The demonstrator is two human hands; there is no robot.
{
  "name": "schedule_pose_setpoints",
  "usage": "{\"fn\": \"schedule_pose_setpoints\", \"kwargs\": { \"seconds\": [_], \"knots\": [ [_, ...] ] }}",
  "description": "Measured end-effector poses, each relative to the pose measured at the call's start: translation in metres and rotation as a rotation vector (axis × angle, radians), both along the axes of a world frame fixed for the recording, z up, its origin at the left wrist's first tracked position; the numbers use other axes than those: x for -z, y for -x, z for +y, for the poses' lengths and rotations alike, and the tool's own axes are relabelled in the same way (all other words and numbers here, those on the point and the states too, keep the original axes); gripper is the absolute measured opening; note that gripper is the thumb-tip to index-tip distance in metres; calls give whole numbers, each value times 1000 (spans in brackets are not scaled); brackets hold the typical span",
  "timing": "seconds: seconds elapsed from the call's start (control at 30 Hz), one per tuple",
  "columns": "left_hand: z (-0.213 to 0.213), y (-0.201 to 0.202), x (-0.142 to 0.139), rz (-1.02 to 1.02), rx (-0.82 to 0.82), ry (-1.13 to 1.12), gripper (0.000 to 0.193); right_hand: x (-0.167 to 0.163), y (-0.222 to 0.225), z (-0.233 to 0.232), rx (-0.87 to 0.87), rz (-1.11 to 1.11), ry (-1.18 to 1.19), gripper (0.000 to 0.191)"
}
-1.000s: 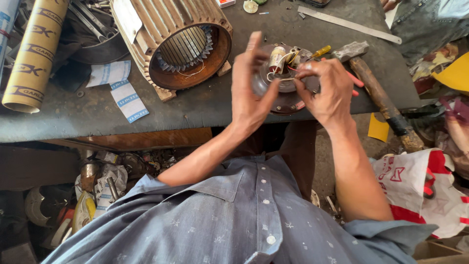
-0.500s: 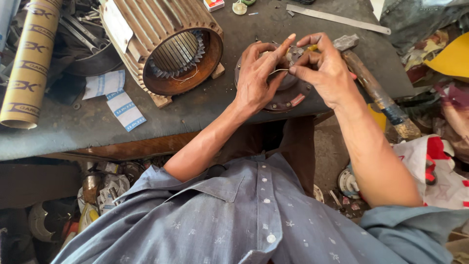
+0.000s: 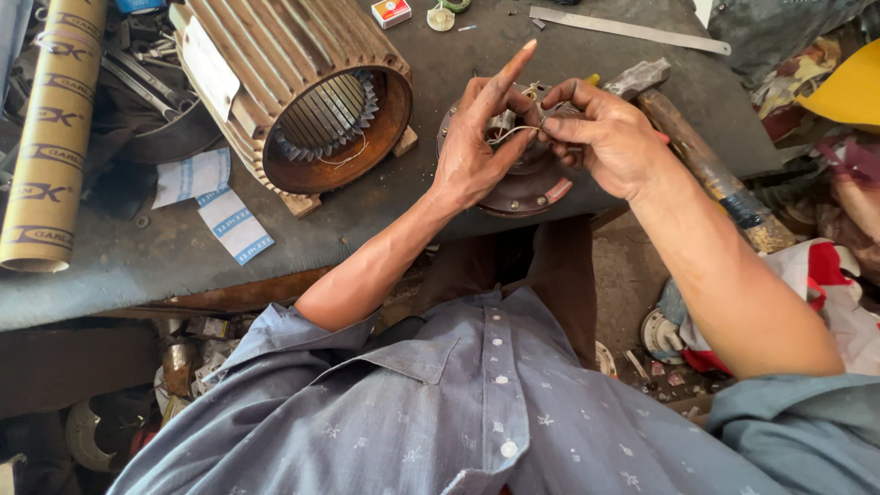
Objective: The person repairs an electrical motor by installing a capacitor and connecting wires to a terminal block. They use a screwdriver to secure the connections and adjust the wiring on the motor's end plate.
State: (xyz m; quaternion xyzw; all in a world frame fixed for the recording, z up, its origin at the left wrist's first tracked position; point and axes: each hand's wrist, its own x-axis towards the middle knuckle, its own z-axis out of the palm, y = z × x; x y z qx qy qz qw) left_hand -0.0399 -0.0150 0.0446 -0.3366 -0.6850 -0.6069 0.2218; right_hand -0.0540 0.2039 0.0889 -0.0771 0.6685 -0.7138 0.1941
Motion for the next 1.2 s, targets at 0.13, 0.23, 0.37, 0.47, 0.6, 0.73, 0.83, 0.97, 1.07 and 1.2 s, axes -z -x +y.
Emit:
{"fn": "schedule_pose_setpoints", "kwargs": {
  "seconds": [0.13,0.23,0.37,0.47,0.6,0.73,0.83,0.97,1.07,1.2],
  "knots": [
    [-2,4,-1,-63,53,-26,92,-6,-18,-5,98,662,-358,17],
    [-1,3,0,-139,90,-57,93,-14,-22,-4,156,1318,-848,14],
    [0,5,1,-21,57,-51,91,-17,-23,-5,172,1622,-1059,19],
    [1,5,3,-75,70,-61,93,-16,-23,-5,138,1655,-1055,22],
    [3,6,5,-50,33,-56,94,-8,-19,-4,133,1577,-1061,20],
    [7,6,6,-4,-40,-29,96,6,-14,-2,99,1152,-775,18],
    [10,3,6,21,-102,11,96,16,-5,-4,73,464,-244,16],
    [12,0,5,33,-133,-19,99,15,-3,-2,78,355,-232,17],
    [13,-1,5,-10,-111,-40,97,5,-11,-3,88,509,-420,19],
    [13,1,6,11,-99,-60,97,-10,-23,-4,195,1453,-982,14]
  ]
}}
